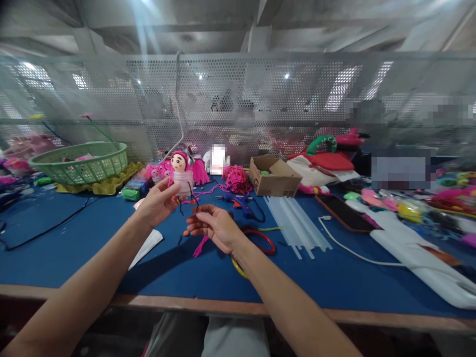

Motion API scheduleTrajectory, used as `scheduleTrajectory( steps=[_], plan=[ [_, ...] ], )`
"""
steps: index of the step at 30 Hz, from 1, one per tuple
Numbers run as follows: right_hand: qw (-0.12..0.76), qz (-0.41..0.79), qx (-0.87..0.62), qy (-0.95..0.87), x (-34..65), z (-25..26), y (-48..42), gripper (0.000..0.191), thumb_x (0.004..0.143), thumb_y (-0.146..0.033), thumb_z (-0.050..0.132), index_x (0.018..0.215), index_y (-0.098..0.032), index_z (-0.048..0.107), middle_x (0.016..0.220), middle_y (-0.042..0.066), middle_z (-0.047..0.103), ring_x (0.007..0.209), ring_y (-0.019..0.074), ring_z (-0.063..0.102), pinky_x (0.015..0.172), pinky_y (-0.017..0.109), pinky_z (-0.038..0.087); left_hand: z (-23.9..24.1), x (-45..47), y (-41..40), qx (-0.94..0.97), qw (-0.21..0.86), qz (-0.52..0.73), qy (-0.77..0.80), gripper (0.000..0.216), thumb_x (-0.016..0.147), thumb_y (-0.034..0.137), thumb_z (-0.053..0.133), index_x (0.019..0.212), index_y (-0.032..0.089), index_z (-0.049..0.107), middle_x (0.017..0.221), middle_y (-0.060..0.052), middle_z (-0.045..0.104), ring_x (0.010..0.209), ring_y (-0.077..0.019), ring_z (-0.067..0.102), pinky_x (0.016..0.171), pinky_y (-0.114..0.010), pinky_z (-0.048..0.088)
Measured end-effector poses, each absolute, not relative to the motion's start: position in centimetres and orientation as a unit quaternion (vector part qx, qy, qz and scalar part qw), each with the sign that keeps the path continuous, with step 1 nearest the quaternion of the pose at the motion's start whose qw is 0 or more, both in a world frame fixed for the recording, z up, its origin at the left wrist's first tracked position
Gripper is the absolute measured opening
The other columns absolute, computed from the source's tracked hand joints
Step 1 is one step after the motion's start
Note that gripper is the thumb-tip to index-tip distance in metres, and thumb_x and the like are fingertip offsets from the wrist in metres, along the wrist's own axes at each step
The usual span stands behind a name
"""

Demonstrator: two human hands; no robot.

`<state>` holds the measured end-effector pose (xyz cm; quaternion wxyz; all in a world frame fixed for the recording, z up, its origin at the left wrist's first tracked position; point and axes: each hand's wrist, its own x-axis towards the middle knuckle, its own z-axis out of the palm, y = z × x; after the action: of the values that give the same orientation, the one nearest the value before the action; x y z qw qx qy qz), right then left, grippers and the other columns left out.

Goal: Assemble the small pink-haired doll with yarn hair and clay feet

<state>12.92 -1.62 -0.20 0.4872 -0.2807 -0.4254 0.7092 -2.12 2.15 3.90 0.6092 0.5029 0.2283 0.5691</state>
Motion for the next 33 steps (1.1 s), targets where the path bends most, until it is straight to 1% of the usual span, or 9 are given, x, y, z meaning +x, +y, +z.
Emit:
scheduleTrajectory(
  steps=[3, 6, 9, 13, 18, 23, 27, 29, 33],
  plan=[
    [0.483, 0.704, -0.283, -0.438, 12.88, -0.11, -1.81, 0.012, 0.07, -0.018, 0.06, 0.078, -0.016, 0.052, 0.066, 0.004, 0.068, 0.055, 0.0126, 0.064, 0.05, 0.021, 0.049, 3.79, -2.16, 2.25, 0.511, 0.609, 0.565, 0.221, 0.024, 0.062, 0.021, 0.07, 0.083, 0.015, 0.059, 0.075, -0.001, 0.063, 0.065, -0.0104, 0.059, 0.06, -0.022, 0.046],
    [0.481, 0.699, -0.288, -0.443, 12.87, 0.01, -1.92, 0.013, 0.071, -0.019, 0.059, 0.08, -0.017, 0.049, 0.066, 0.004, 0.068, 0.054, 0.0117, 0.063, 0.049, 0.02, 0.048, 3.71, -2.2, 2.33, 0.512, 0.61, 0.564, 0.22, 0.023, 0.063, 0.021, 0.069, 0.083, 0.015, 0.059, 0.076, -0.001, 0.064, 0.066, -0.0107, 0.059, 0.061, -0.022, 0.047],
    [0.483, 0.696, -0.291, -0.445, 12.94, 0.04, -1.89, 0.016, 0.072, -0.019, 0.059, 0.085, -0.016, 0.051, 0.066, 0.003, 0.067, 0.054, 0.0106, 0.062, 0.05, 0.019, 0.048, 3.65, -2.24, 2.38, 0.507, 0.61, 0.566, 0.223, 0.024, 0.062, 0.02, 0.07, 0.083, 0.015, 0.059, 0.076, -0.001, 0.064, 0.067, -0.0103, 0.059, 0.063, -0.022, 0.047],
    [0.484, 0.694, -0.285, -0.45, 13.06, -0.14, -1.68, 0.023, 0.071, -0.023, 0.061, 0.091, -0.014, 0.055, 0.067, 0.003, 0.066, 0.055, 0.0088, 0.062, 0.052, 0.018, 0.048, 3.52, -2.27, 2.46, 0.504, 0.614, 0.563, 0.228, 0.022, 0.062, 0.019, 0.07, 0.08, 0.015, 0.059, 0.074, 0.0, 0.062, 0.066, -0.0088, 0.058, 0.061, -0.02, 0.046],
    [0.483, 0.689, -0.289, -0.456, 12.98, -0.37, -1.59, 0.03, 0.066, -0.031, 0.068, 0.087, -0.013, 0.057, 0.066, 0.002, 0.065, 0.054, 0.0091, 0.061, 0.051, 0.018, 0.048, 3.35, -2.37, 2.58, 0.503, 0.613, 0.561, 0.236, 0.023, 0.062, 0.021, 0.07, 0.081, 0.015, 0.058, 0.076, 0.0, 0.063, 0.067, -0.0101, 0.059, 0.061, -0.021, 0.046],
    [0.497, 0.662, -0.313, -0.466, 12.86, -0.26, -1.75, 0.033, 0.062, -0.039, 0.069, 0.077, -0.013, 0.057, 0.058, 0.0, 0.063, 0.045, 0.0083, 0.057, 0.041, 0.017, 0.045, 3.23, -2.37, 2.74, 0.511, 0.608, 0.56, 0.235, 0.026, 0.062, 0.022, 0.07, 0.083, 0.015, 0.059, 0.076, 0.0, 0.063, 0.066, -0.0104, 0.059, 0.062, -0.023, 0.046],
    [0.511, 0.641, -0.323, -0.472, 12.85, -0.04, -1.85, 0.031, 0.063, -0.04, 0.068, 0.072, -0.012, 0.058, 0.052, -0.002, 0.059, 0.039, 0.0069, 0.053, 0.034, 0.016, 0.04, 3.21, -2.33, 2.83, 0.51, 0.609, 0.562, 0.23, 0.026, 0.062, 0.021, 0.07, 0.084, 0.015, 0.059, 0.076, 0.0, 0.064, 0.066, -0.0109, 0.059, 0.062, -0.023, 0.046],
    [0.515, 0.641, -0.321, -0.47, 12.86, 0.05, -1.88, 0.031, 0.064, -0.041, 0.067, 0.072, -0.012, 0.058, 0.052, -0.002, 0.059, 0.039, 0.0062, 0.052, 0.035, 0.016, 0.039, 3.2, -2.35, 2.86, 0.509, 0.61, 0.561, 0.23, 0.025, 0.062, 0.02, 0.07, 0.084, 0.015, 0.059, 0.076, 0.0, 0.064, 0.066, -0.0107, 0.059, 0.061, -0.023, 0.046],
    [0.51, 0.653, -0.309, -0.467, 12.91, 0.04, -1.85, 0.031, 0.061, -0.035, 0.07, 0.078, -0.012, 0.057, 0.06, 0.0, 0.063, 0.047, 0.0071, 0.057, 0.043, 0.016, 0.045, 3.25, -2.41, 2.83, 0.507, 0.609, 0.563, 0.234, 0.024, 0.062, 0.02, 0.07, 0.084, 0.015, 0.059, 0.077, 0.0, 0.064, 0.066, -0.0093, 0.059, 0.061, -0.021, 0.045]
  ],
)
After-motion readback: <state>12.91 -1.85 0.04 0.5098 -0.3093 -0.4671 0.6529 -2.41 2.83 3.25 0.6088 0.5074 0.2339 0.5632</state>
